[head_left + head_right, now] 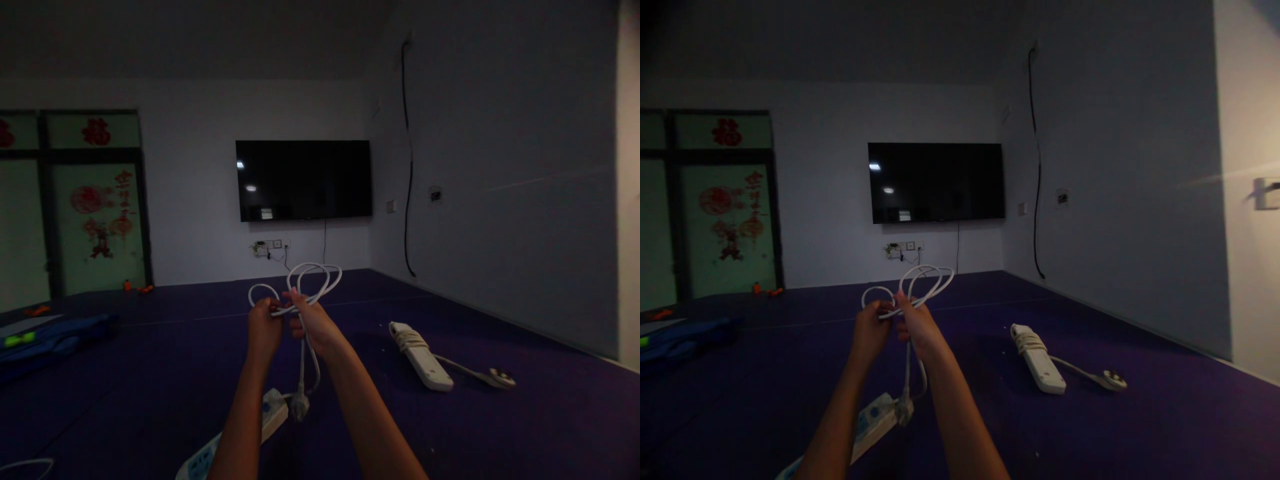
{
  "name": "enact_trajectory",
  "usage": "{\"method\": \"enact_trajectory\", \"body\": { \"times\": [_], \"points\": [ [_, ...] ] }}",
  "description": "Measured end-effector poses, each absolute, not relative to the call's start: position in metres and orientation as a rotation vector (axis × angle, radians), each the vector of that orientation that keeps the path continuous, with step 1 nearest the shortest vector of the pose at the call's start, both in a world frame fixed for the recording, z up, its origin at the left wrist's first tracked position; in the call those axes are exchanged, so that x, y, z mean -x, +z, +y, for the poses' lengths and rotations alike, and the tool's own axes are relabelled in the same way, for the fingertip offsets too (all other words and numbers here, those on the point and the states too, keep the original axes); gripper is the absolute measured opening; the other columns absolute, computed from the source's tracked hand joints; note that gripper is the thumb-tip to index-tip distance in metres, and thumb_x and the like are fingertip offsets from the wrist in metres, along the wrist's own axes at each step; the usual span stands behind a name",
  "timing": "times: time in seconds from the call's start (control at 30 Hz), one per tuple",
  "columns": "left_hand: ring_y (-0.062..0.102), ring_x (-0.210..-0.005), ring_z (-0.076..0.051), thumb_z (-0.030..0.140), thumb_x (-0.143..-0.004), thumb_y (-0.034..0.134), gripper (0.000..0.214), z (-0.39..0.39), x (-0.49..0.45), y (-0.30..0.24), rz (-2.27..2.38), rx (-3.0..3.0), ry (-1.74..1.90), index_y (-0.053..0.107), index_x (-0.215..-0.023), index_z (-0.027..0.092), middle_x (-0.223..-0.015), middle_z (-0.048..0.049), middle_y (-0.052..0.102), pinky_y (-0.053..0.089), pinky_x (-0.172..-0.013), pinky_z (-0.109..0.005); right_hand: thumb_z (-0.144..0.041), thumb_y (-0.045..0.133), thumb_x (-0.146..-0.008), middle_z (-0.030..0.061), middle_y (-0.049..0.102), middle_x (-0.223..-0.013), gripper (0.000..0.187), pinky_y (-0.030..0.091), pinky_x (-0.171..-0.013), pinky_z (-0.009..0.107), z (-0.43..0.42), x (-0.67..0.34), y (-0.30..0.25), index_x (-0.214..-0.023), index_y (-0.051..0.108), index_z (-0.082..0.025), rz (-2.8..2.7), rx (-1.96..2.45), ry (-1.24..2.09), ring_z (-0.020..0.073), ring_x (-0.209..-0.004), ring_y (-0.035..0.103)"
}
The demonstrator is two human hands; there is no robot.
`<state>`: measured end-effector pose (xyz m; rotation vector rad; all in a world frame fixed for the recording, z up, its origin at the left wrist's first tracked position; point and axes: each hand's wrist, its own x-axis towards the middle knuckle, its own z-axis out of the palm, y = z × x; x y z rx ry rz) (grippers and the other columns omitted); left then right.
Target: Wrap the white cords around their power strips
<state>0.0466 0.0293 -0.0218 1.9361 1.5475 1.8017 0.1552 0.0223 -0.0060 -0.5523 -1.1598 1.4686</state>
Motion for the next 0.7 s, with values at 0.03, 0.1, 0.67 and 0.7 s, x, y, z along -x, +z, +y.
{"method": "enact_trajectory", "body": {
  "times": [0.03, 0.1, 0.67, 0.7],
  "points": [
    [0.06, -0.076, -0.019, 0.008, -0.065, 0.046, 0.015, 0.03, -0.046, -0.023, 1.498, -1.878, 1.851, 0.056, -0.069, 0.018, -0.074, -0.0042, 0.064, 0.043, -0.066, -0.028, -0.048, 0.068, -0.066, -0.0087, 0.044, -0.055, 0.038, 0.012, -0.033, 0.014, 0.021, -0.154, -0.006, -0.085, 0.057, -0.017, -1.2, 0.568, 1.464, 0.0001, -0.034, 0.026],
    [0.06, -0.075, -0.019, 0.012, -0.064, 0.049, 0.012, 0.032, -0.046, -0.025, 1.388, -1.77, 1.921, 0.057, -0.071, 0.018, -0.075, -0.0038, 0.064, 0.045, -0.065, -0.028, -0.051, 0.066, -0.066, -0.0091, 0.041, -0.054, 0.039, 0.009, -0.033, 0.013, 0.018, -0.152, -0.007, -0.085, 0.057, -0.017, -1.281, 0.612, 1.443, -0.0004, -0.033, 0.024],
    [0.065, -0.082, -0.017, 0.024, -0.058, 0.062, 0.065, 0.038, -0.057, -0.026, 0.605, -1.302, 1.817, 0.045, -0.12, 0.018, -0.113, -0.01, 0.062, 0.049, -0.067, -0.025, -0.038, 0.047, -0.069, -0.0093, 0.036, -0.038, 0.033, 0.005, -0.034, 0.016, 0.013, -0.154, -0.003, -0.086, 0.062, -0.014, -1.584, 0.431, 1.566, 0.0028, -0.03, 0.018],
    [0.063, -0.091, -0.019, 0.023, -0.059, 0.062, 0.065, 0.036, -0.056, -0.026, 0.557, -1.298, 1.797, 0.045, -0.122, 0.019, -0.119, -0.0104, 0.059, 0.049, -0.073, -0.027, -0.038, 0.047, -0.07, -0.0092, 0.036, -0.038, 0.033, 0.006, -0.034, 0.016, 0.014, -0.154, -0.004, -0.086, 0.062, -0.013, -1.6, 0.39, 1.59, 0.0031, -0.031, 0.018]
  ]
}}
